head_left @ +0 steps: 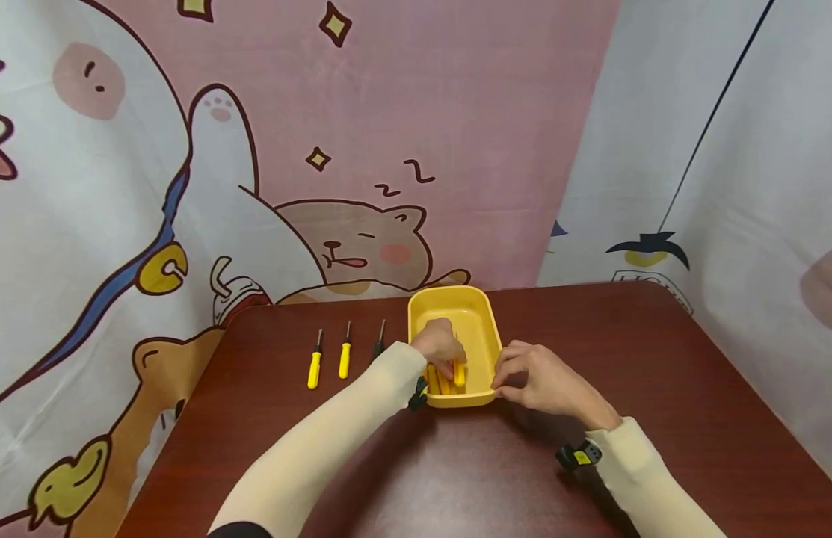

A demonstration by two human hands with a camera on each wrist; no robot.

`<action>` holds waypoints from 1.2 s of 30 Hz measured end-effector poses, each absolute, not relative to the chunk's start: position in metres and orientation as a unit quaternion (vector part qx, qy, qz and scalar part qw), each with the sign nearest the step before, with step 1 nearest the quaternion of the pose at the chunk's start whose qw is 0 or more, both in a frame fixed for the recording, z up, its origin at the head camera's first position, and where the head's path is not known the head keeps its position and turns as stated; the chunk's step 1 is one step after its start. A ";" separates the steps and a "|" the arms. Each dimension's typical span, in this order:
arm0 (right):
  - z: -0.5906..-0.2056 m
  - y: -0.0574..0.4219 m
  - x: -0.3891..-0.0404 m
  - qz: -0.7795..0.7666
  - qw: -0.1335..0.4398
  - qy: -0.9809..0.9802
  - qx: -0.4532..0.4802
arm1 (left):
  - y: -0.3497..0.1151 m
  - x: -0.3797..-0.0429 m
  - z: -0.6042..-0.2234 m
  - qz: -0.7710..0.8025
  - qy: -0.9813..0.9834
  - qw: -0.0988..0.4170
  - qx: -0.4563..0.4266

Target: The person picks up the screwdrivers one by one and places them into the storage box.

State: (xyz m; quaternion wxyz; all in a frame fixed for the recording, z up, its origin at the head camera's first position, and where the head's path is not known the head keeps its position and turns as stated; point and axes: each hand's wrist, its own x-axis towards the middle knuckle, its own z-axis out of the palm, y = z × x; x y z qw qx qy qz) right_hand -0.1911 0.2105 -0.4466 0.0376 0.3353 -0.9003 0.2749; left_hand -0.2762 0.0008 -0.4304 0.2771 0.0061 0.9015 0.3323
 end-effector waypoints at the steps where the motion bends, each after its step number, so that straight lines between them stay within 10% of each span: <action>1: -0.446 0.210 -0.191 0.275 0.037 -0.900 0.335 | 0.002 -0.276 -0.430 0.328 0.903 0.277 0.006; 36: -0.447 0.209 -0.189 0.279 0.039 -0.902 0.328 | -0.006 -0.276 -0.431 0.296 0.921 0.254 0.021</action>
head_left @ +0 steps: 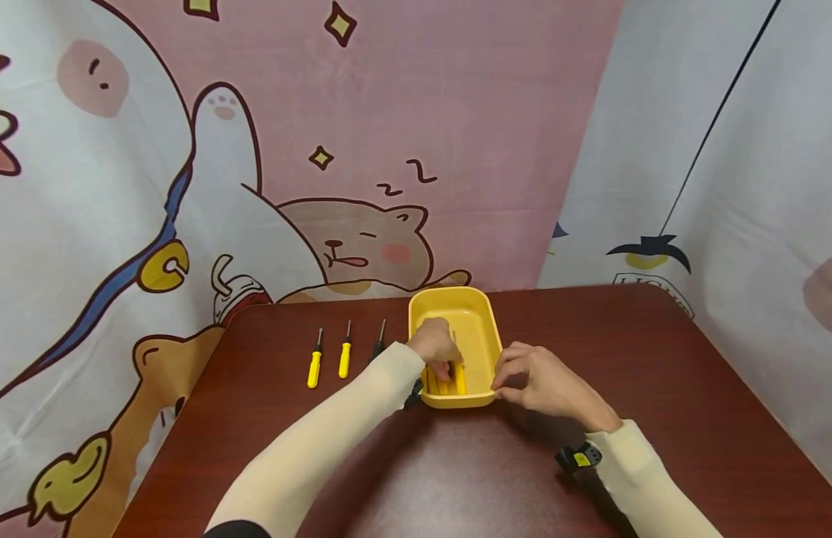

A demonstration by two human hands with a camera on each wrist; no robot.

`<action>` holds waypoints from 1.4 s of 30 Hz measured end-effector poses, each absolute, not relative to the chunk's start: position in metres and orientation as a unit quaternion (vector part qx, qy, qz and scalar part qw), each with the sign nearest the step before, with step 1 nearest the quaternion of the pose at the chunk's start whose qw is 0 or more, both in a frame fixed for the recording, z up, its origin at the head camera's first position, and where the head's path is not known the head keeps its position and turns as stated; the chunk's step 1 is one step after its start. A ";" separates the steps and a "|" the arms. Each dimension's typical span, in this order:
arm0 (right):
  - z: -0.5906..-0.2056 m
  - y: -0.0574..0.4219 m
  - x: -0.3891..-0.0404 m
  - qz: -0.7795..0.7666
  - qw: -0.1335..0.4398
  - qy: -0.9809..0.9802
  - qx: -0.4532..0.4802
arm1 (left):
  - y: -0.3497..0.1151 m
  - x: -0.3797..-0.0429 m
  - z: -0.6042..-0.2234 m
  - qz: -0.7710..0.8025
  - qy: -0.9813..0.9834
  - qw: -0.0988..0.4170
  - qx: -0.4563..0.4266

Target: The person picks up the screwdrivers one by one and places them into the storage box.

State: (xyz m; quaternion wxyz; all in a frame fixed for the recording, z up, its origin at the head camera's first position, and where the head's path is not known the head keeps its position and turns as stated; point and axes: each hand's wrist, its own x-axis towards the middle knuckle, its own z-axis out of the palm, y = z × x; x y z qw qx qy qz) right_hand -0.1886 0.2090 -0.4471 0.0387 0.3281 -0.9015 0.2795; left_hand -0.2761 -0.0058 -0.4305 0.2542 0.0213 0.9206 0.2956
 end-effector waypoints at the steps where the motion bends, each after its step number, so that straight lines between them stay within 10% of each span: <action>1: -0.447 0.209 -0.189 0.280 0.039 -0.901 0.328 | -0.007 -0.276 -0.429 0.301 0.920 0.251 0.023; 29: -0.448 0.209 -0.189 0.283 0.038 -0.903 0.321 | -0.097 -0.269 -0.414 0.326 0.932 -0.006 0.156; 42: -0.449 0.209 -0.190 0.285 0.038 -0.903 0.319 | -0.156 -0.272 -0.431 0.269 0.958 -0.017 0.099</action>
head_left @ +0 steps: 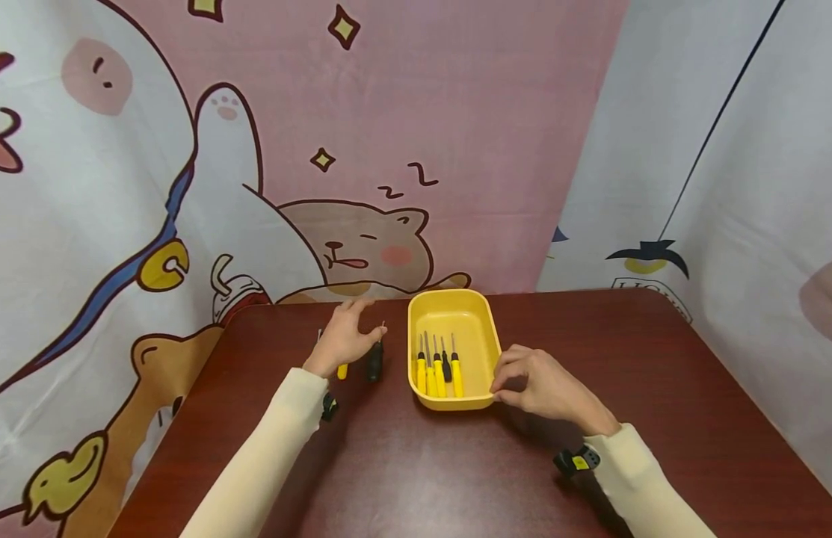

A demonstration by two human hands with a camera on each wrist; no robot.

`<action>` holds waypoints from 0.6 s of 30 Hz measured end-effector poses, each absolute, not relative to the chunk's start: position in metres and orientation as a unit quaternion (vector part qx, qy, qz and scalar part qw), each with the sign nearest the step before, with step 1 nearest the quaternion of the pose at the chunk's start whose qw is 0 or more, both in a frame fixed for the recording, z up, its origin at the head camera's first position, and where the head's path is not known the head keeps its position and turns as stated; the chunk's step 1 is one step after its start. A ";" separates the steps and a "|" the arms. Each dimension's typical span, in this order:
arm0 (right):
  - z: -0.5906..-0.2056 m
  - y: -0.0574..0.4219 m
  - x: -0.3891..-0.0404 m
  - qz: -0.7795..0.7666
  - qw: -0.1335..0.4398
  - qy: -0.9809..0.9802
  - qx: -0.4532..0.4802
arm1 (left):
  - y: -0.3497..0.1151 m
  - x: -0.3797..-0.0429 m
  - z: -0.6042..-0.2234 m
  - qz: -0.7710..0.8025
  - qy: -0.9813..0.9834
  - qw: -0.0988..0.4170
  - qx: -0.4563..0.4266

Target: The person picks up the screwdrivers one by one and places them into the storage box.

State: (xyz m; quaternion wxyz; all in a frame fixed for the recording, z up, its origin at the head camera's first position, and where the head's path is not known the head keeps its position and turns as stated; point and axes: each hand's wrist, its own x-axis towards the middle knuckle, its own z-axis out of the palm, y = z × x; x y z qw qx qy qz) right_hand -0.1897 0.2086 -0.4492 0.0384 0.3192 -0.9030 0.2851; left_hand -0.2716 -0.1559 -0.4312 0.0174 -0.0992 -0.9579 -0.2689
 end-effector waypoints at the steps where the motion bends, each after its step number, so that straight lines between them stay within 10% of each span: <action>1: -0.449 0.209 -0.190 0.285 0.037 -0.903 0.318 | -0.160 -0.271 -0.433 -0.267 -0.959 0.016 -0.095; 18: -0.448 0.208 -0.188 0.280 0.038 -0.907 0.313 | -0.224 -0.257 -0.463 -0.226 -0.973 -0.037 0.009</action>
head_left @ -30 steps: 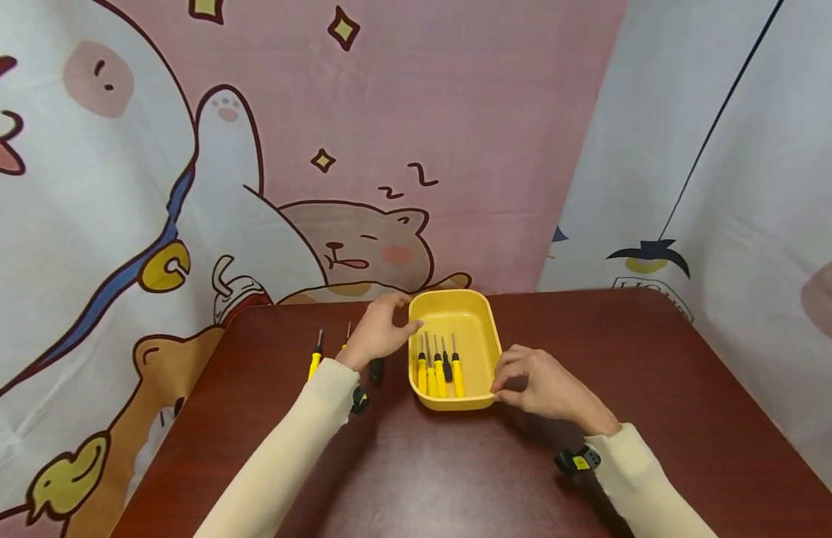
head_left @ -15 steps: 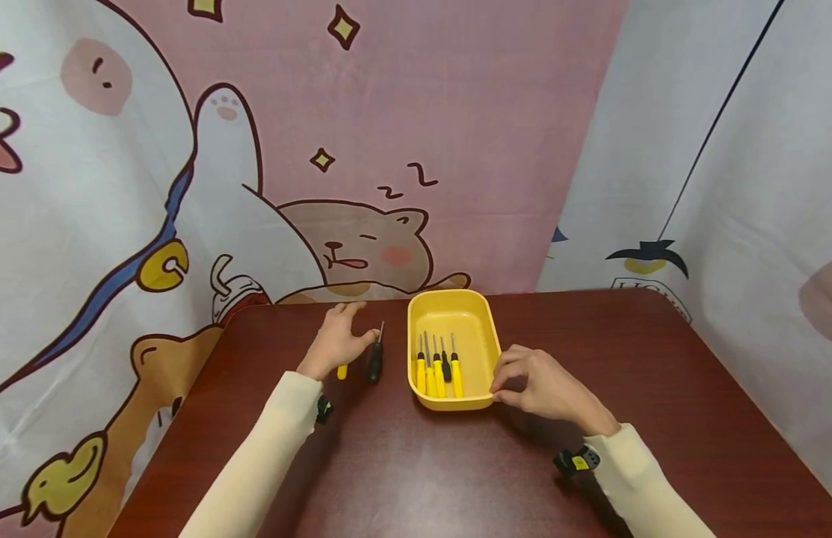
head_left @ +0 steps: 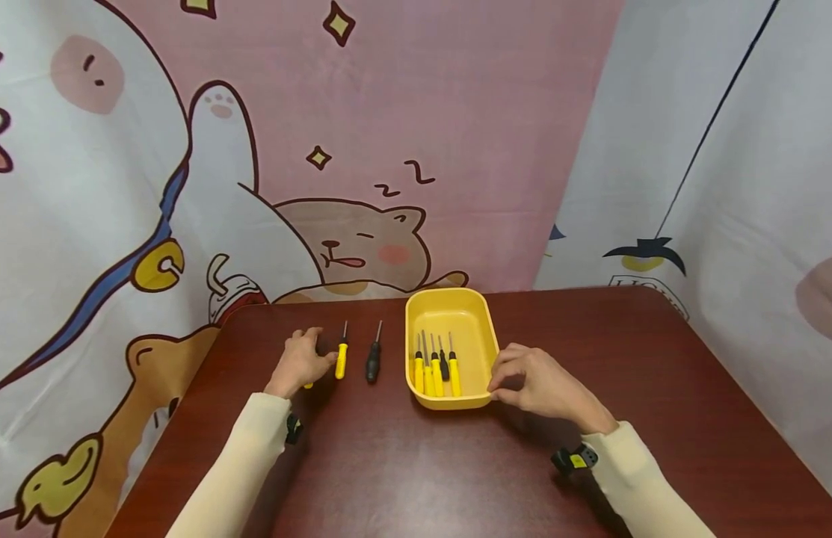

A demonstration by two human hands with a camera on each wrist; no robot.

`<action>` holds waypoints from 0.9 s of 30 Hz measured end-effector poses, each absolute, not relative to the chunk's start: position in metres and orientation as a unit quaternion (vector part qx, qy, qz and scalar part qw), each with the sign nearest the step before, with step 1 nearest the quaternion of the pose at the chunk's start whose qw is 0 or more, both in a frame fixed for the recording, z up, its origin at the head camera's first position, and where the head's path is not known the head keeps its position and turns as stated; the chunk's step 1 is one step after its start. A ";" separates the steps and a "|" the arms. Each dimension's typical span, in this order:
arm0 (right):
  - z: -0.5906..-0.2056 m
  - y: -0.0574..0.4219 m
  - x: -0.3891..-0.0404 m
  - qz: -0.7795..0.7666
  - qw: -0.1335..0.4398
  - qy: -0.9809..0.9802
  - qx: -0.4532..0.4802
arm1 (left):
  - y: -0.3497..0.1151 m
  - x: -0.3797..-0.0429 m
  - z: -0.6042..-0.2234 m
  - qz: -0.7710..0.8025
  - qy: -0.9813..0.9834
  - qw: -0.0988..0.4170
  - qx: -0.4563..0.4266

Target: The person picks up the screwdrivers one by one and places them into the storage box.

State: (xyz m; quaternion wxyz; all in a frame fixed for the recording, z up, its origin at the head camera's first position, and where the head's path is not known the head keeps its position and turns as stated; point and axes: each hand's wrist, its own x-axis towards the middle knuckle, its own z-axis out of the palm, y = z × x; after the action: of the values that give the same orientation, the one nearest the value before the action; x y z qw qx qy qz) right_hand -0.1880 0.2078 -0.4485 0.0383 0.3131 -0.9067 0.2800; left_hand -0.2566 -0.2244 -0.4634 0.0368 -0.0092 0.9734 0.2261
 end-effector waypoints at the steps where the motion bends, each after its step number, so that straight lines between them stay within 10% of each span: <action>1: -0.448 0.208 -0.188 0.280 0.039 -0.907 0.312 | -0.226 -0.256 -0.463 0.225 0.974 0.037 -0.013; 27: -0.449 0.208 -0.188 0.287 0.035 -0.906 0.309 | -0.242 -0.255 -0.469 0.262 0.960 0.046 -0.083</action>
State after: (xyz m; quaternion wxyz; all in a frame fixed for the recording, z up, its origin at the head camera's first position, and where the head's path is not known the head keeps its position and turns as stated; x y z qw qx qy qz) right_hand -0.1879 0.2079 -0.4490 0.0354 0.3088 -0.9062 0.2866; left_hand -0.2554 -0.2424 -0.4687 0.0465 -0.0827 0.9604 0.2621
